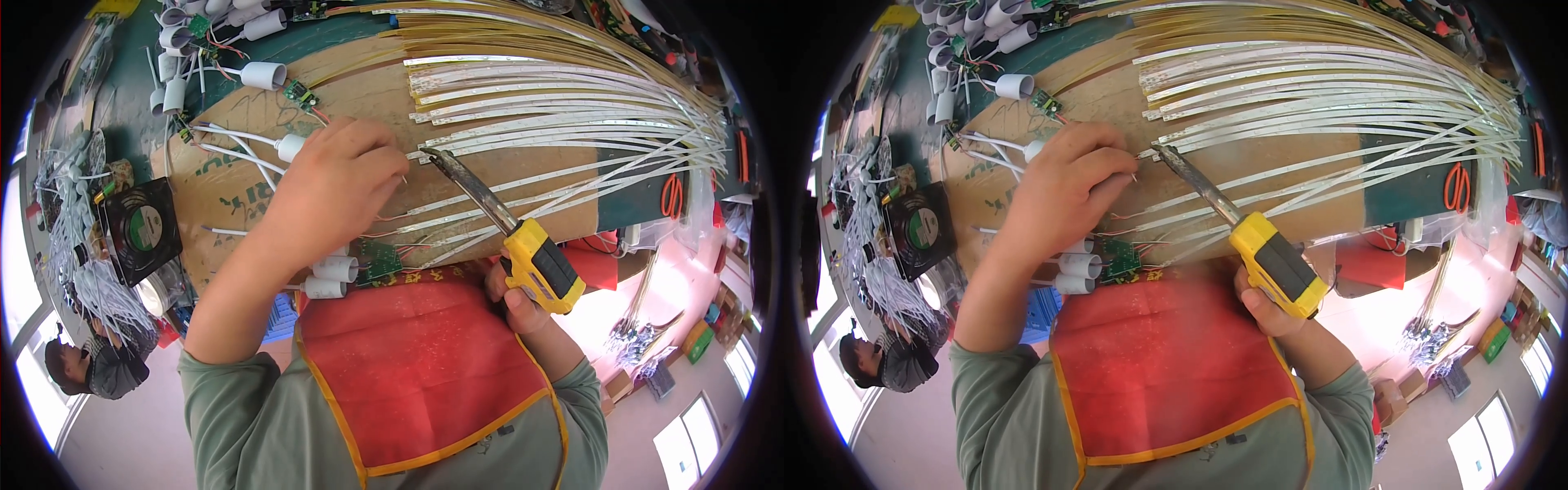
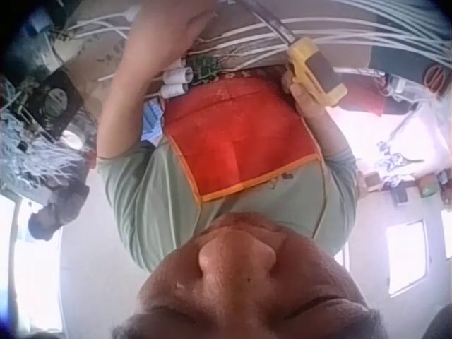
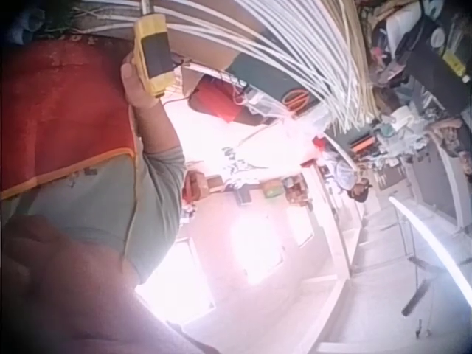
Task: The person solders wires onto LED light strips using a soldering iron.
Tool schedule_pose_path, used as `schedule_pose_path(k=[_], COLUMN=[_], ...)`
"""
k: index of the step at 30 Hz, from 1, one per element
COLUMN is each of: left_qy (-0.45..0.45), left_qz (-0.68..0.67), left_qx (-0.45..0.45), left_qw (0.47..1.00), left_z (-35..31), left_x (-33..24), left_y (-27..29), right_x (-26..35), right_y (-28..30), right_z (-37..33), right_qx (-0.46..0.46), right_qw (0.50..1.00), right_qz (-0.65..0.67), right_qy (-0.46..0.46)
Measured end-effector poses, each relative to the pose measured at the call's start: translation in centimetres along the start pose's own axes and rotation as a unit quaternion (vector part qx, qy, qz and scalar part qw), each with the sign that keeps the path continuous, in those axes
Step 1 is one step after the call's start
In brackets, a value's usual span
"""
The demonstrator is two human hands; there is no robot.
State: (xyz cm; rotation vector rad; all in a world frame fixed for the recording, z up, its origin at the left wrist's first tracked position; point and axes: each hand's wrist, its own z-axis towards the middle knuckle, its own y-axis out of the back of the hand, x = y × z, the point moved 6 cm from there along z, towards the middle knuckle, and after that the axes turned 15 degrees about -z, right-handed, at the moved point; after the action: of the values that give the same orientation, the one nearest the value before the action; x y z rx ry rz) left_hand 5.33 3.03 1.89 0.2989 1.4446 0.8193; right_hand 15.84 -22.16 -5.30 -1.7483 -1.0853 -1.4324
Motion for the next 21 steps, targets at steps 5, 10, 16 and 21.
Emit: schedule_pose_path(k=[5, 10, 16, 21], left_qy=[0.011, 0.021, 0.042, 0.067], left_qz=[0.002, -0.006, -0.006, -0.008], left_qx=[-0.007, -0.007, -0.018, -0.026], left_qw=[1.0, 1.0, 0.999, 0.997], left_z=[0.11, 0.27, 0.12, 0.18], left_x=[0.12, 0.15, 0.41, 0.48], left_y=[0.01, 0.17, -0.07, -0.35], right_x=[0.04, 0.12, -0.05, -0.22], right_y=[0.09, 0.05, 0.11, 0.15], right_z=[0.17, 0.27, 0.19, -0.06], right_qx=[0.014, 0.016, 0.029, 0.032], right_qw=[0.999, 0.999, 0.998, 0.998], right_qz=[-0.038, -0.042, -0.053, -0.055], right_qy=[0.003, 0.002, 0.002, 0.001])
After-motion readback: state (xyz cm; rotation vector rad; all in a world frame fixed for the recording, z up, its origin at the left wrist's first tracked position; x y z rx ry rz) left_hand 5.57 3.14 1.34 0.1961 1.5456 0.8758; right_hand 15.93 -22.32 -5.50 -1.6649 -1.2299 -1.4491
